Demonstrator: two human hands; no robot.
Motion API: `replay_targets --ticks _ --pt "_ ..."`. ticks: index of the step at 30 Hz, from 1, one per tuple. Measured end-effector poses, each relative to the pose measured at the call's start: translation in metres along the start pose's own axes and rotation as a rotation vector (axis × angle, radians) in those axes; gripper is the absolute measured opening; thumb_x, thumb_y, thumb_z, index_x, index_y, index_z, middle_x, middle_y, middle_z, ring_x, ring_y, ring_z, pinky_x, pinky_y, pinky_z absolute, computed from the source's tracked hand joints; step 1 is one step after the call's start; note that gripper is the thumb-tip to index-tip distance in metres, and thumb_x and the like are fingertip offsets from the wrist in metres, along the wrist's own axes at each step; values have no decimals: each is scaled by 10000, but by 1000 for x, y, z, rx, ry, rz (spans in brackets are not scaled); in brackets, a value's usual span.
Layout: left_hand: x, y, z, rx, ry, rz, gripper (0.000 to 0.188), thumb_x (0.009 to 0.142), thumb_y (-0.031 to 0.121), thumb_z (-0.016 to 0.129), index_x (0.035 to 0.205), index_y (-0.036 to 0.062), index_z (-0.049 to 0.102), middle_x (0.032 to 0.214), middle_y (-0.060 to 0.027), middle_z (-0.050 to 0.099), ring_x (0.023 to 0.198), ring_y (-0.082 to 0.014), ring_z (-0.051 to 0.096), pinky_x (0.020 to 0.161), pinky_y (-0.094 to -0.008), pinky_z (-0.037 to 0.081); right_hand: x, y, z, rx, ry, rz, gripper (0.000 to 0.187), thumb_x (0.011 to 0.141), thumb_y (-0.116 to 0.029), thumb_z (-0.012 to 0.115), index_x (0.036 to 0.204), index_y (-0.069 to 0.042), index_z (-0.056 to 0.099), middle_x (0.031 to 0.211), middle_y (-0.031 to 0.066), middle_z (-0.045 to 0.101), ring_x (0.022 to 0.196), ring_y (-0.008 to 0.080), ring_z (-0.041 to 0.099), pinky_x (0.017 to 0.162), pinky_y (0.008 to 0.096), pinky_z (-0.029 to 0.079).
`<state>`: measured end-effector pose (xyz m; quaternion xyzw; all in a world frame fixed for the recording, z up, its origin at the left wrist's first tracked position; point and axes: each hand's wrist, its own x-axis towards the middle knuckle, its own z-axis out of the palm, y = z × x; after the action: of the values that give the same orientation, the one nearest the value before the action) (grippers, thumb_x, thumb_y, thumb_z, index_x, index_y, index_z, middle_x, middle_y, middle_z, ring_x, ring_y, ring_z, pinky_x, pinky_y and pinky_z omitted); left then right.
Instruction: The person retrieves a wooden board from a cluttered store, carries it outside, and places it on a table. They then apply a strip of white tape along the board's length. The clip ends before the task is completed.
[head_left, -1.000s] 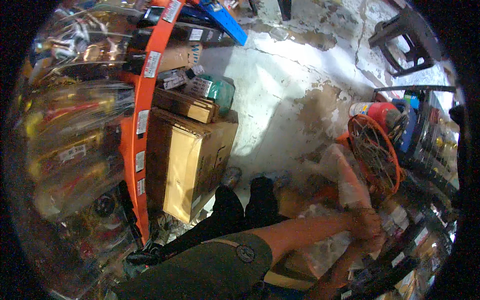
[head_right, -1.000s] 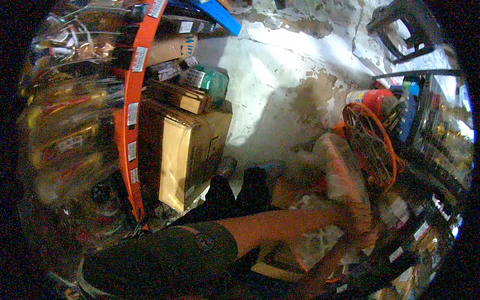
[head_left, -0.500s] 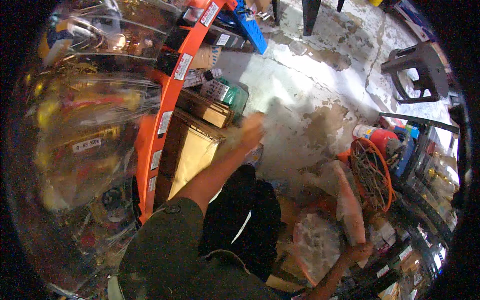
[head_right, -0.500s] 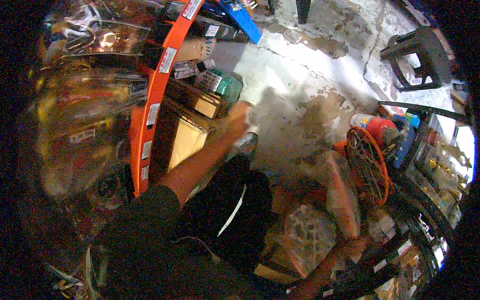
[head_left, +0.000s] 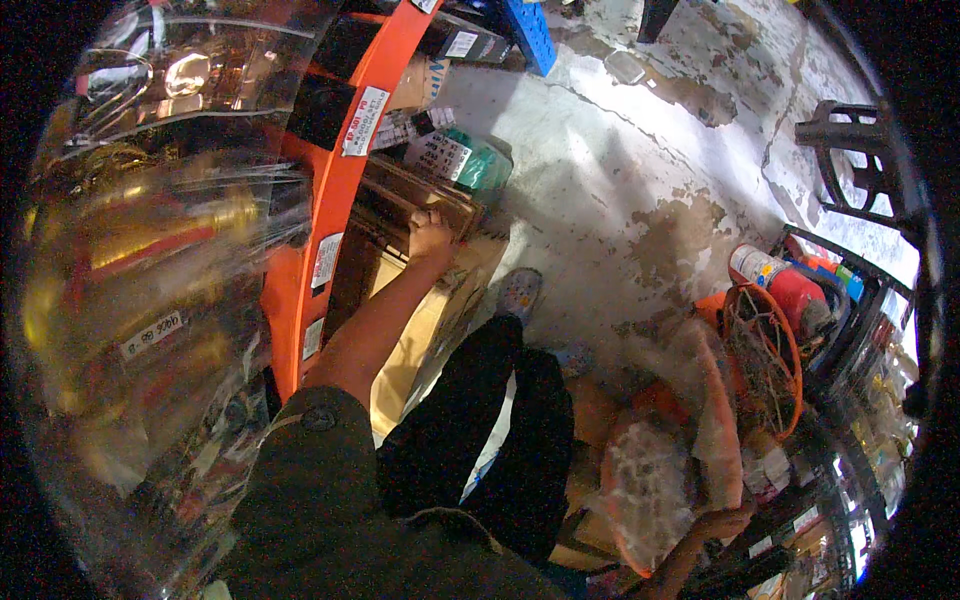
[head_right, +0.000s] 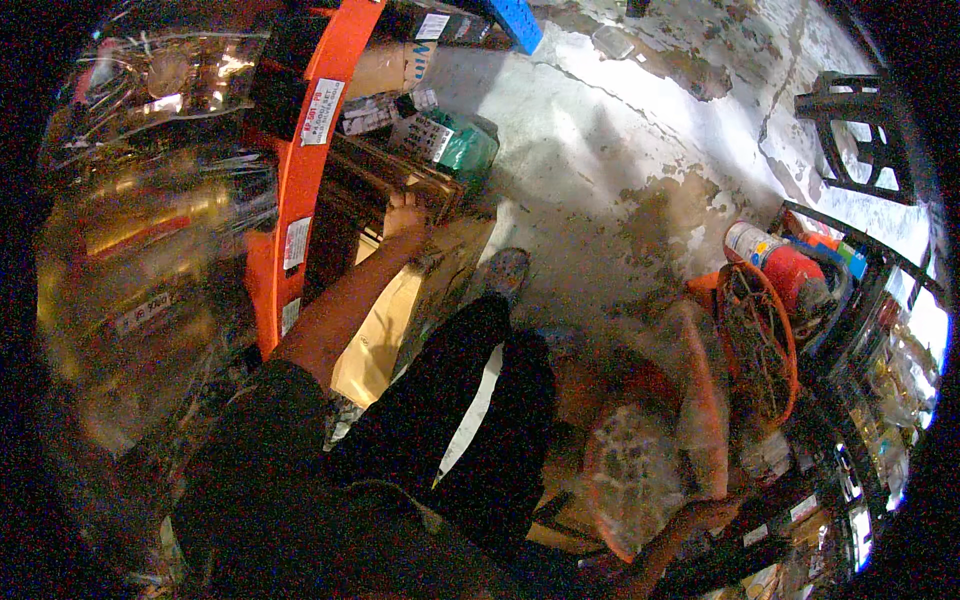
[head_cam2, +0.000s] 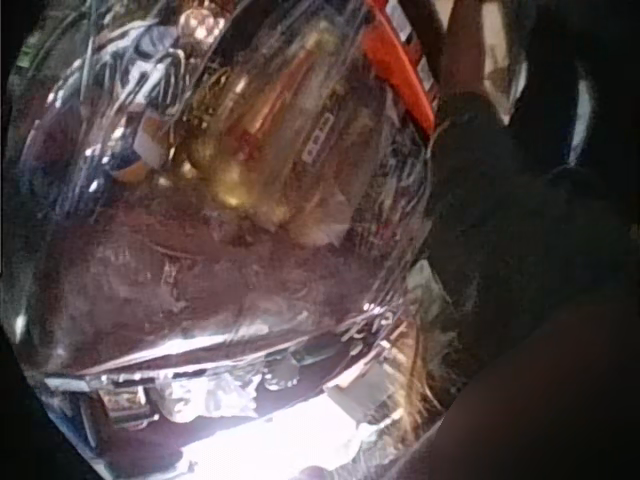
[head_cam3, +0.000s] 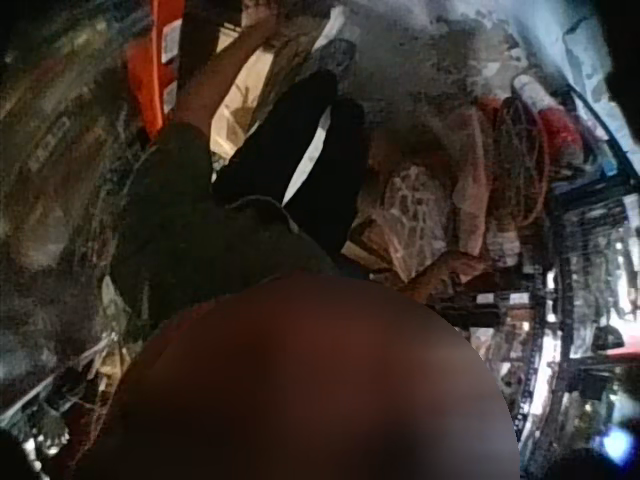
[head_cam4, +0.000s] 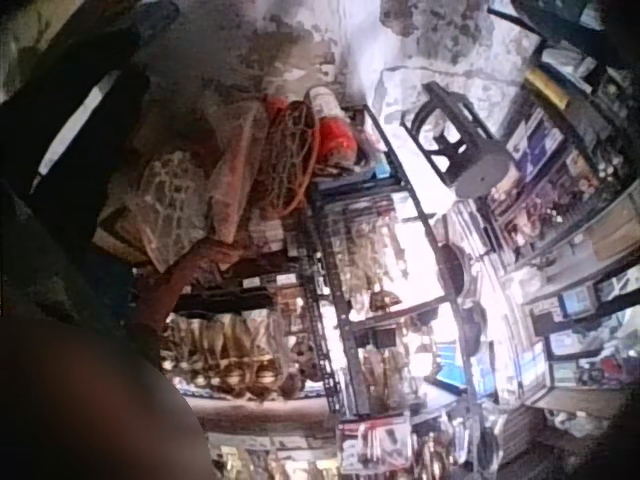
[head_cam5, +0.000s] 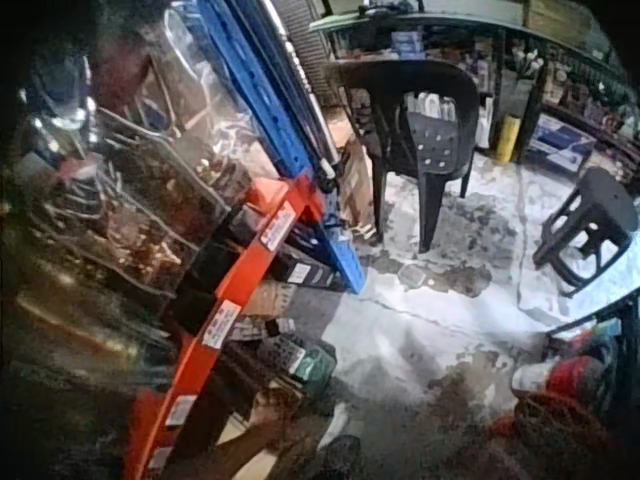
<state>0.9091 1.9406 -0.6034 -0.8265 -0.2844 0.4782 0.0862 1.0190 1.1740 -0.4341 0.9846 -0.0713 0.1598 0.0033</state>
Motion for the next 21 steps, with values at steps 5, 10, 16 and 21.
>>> replay_targets --ticks 5,10,16,21 --pt "8 -5 -18 12 135 60 926 824 668 612 1478 53 388 1413 -143 462 1288 -292 427 1008 -452 376 -7 3 -2 -11 38 -86 631 1052 -489 312 1150 44 634 1109 233 646 1027 397 618 890 500 484" --pt "29 0 -18 14 147 35 887 801 713 594 1407 74 489 1347 -119 483 1265 -272 425 997 -403 378 -6 27 0 -137 -6 -191 576 1064 -436 317 1204 37 614 1168 236 623 1099 392 589 941 507 467" --pt "31 -22 -1 -157 278 55 755 824 607 633 1360 86 527 1331 -140 469 1255 -296 439 996 -428 428 -15 52 4 -140 47 -158 501 1076 -355 339 1253 45 583 1197 242 615 1126 389 581 991 511 445" --pt "60 -49 9 -327 150 187 688 855 382 677 1411 55 437 1447 -178 419 1298 -357 459 1095 -474 397 -18 25 -4 -121 -3 -33 547 1076 -379 316 1223 72 587 1170 260 620 1092 420 587 982 509 449"
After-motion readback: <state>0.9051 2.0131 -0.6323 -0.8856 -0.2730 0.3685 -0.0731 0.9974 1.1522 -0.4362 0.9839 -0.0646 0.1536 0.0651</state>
